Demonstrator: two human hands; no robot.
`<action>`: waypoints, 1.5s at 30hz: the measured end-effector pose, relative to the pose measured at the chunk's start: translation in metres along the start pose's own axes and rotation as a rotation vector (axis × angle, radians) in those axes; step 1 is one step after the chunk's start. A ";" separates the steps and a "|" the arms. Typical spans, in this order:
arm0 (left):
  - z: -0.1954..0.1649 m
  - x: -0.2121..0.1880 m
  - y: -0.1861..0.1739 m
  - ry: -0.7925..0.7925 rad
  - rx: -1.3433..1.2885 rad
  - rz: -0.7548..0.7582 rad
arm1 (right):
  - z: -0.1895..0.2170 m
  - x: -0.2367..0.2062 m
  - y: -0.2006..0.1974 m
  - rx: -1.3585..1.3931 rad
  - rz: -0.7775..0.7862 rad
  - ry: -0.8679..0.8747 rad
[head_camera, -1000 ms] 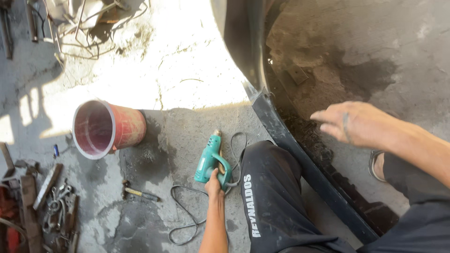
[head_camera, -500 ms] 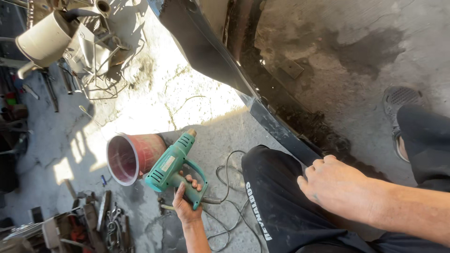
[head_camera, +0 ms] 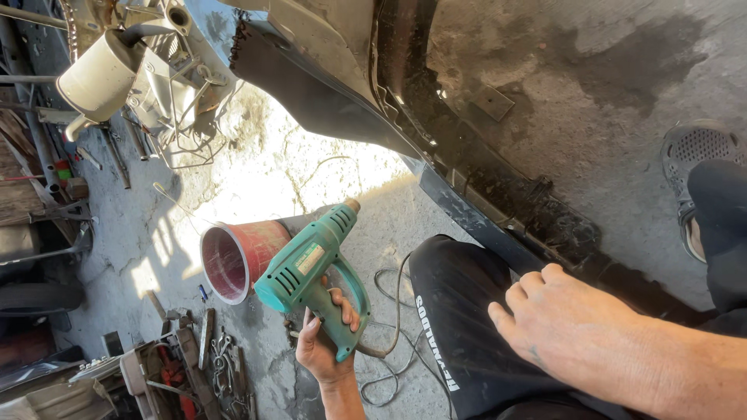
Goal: The person sits on the floor and uses a heat gun to warm a black plastic car bumper. They then use a small wooden block to press and smooth the heated section, repeatedly adjusting the bumper's position.
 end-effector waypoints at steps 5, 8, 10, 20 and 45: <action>-0.010 -0.004 0.026 0.017 0.082 0.069 | -0.011 0.000 0.000 -0.021 0.049 0.052; -0.011 -0.006 0.034 0.037 0.126 0.066 | -0.012 0.000 0.001 -0.011 0.077 0.047; -0.009 -0.007 0.035 0.050 0.139 0.078 | -0.011 -0.001 0.002 0.002 0.099 0.048; -0.006 0.000 0.027 0.080 0.079 0.156 | -0.006 -0.008 0.002 0.009 0.045 -0.002; -0.002 0.004 0.045 0.192 -0.096 0.225 | -0.033 -0.001 0.010 -0.056 0.071 0.082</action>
Point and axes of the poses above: each hand's wrist, its own x-axis towards the middle knuckle, its own y-axis out of the palm, z = x × y, the point moved 1 cm from there along x, towards the middle knuckle, and after that the axes turned 1 degree about -y, right-handed, at the moved point
